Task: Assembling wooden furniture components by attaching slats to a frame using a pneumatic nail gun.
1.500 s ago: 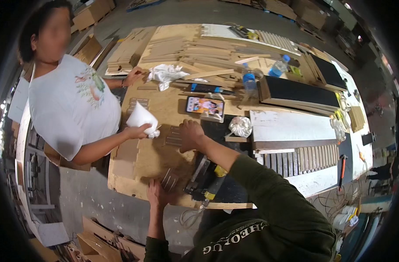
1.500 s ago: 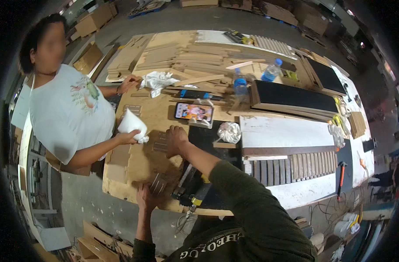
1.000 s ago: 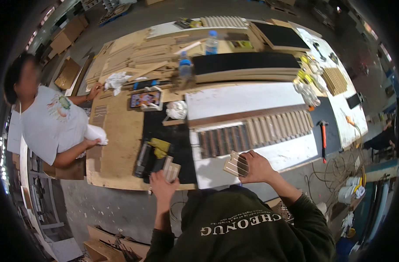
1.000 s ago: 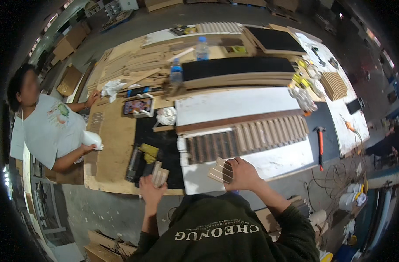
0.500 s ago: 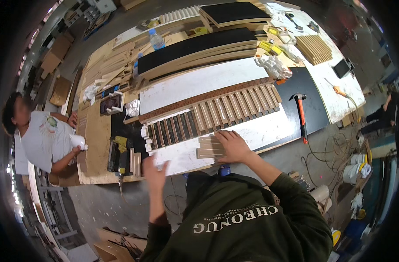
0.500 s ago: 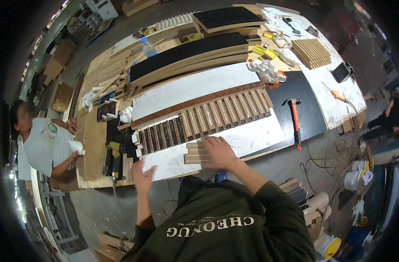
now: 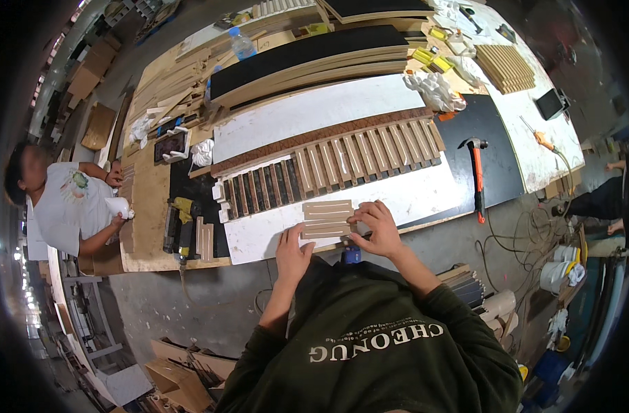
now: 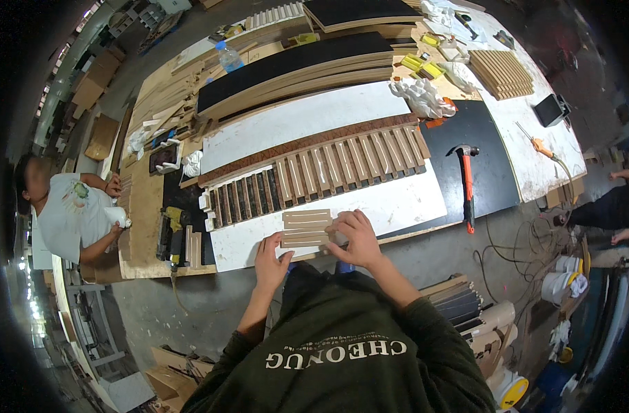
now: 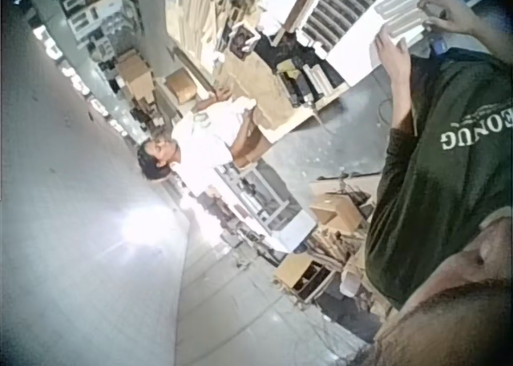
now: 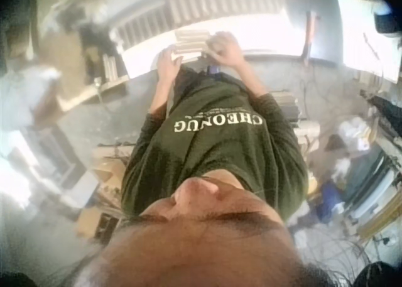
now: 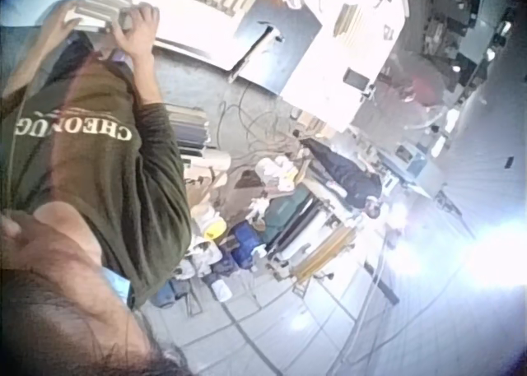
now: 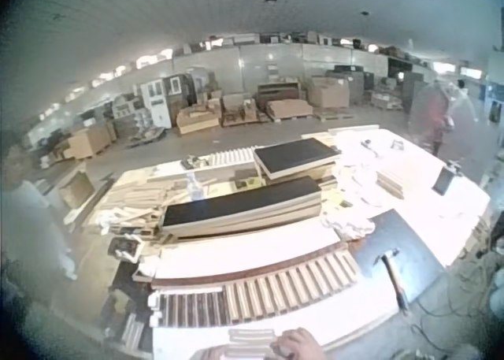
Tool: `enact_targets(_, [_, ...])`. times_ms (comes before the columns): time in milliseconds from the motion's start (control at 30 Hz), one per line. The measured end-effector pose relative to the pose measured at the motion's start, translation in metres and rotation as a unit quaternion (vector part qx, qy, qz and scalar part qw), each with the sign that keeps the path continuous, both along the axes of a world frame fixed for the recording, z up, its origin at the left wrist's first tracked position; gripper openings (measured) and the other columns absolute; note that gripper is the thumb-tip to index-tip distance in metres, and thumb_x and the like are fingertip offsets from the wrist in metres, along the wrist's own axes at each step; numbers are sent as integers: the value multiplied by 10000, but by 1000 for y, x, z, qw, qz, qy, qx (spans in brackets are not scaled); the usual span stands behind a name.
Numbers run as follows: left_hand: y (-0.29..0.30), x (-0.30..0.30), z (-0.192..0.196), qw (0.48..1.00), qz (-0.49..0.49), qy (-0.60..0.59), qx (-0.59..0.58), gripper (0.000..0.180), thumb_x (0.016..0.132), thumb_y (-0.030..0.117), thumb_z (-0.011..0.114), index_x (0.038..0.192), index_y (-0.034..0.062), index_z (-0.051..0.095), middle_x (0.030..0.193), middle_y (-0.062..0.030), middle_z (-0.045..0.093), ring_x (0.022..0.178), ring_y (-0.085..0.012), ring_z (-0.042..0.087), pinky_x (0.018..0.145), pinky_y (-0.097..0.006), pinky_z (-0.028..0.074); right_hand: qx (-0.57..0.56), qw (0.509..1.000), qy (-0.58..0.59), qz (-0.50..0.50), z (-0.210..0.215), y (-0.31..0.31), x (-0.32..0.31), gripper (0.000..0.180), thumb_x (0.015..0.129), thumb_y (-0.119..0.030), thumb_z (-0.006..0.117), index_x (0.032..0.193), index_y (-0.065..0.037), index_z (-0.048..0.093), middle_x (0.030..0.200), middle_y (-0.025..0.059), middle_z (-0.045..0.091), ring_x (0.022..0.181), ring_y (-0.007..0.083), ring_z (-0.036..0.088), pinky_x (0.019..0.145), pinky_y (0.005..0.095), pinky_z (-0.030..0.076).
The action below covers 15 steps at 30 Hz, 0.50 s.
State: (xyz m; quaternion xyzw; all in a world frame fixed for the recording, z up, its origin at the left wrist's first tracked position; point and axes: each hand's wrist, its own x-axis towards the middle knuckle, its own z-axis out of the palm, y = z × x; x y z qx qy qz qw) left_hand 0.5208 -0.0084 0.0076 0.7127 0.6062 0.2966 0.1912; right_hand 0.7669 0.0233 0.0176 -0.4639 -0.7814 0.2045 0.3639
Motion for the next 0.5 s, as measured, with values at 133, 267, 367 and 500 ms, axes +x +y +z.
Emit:
enact_targets(133, [-5, 5, 0, 999, 27, -5, -25, 527, 691, 103, 749, 1161, 45, 517, 910, -115, 600, 848, -266, 591, 753, -366, 490, -16, 1000, 2, 3, 0, -1, 3, 358, 680, -269, 697, 999, -117, 640, 1000, 77, 558, 1013, 271, 528, 933, 435, 379])
enact_targets(267, [-16, -1, 2, 996, 30, -47, -77, 506, 685, 98, 751, 1135, 68, 521, 857, -99, 586, 812, -278, 581, 712, -378, 478, -17, 1000, 7, 7, 0, -1, 4, 401, 686, -283, 689, 1043, -112, 630, 1033, 83, 558, 1019, 279, 529, 947, 442, 372])
enact_targets(367, [-29, -15, 9, 989, 29, -97, -110, 475, 690, 102, 760, 1116, 59, 554, 815, -81, 591, 730, -219, 576, 663, -327, 478, -24, 1000, 0, -3, -2, -2, 4, 416, 686, -288, 683, 1057, -109, 624, 1031, 94, 560, 1019, 282, 528, 943, 444, 374])
enact_targets(500, [-31, -38, 17, 962, 83, -235, -110, 416, 743, 114, 750, 1121, 25, 601, 765, -54, 578, 648, -127, 523, 619, -265, 457, -25, 1000, 14, -13, -2, -1, 3, 410, 684, -295, 679, 1048, -114, 625, 1026, 113, 563, 1005, 306, 524, 932, 438, 379])
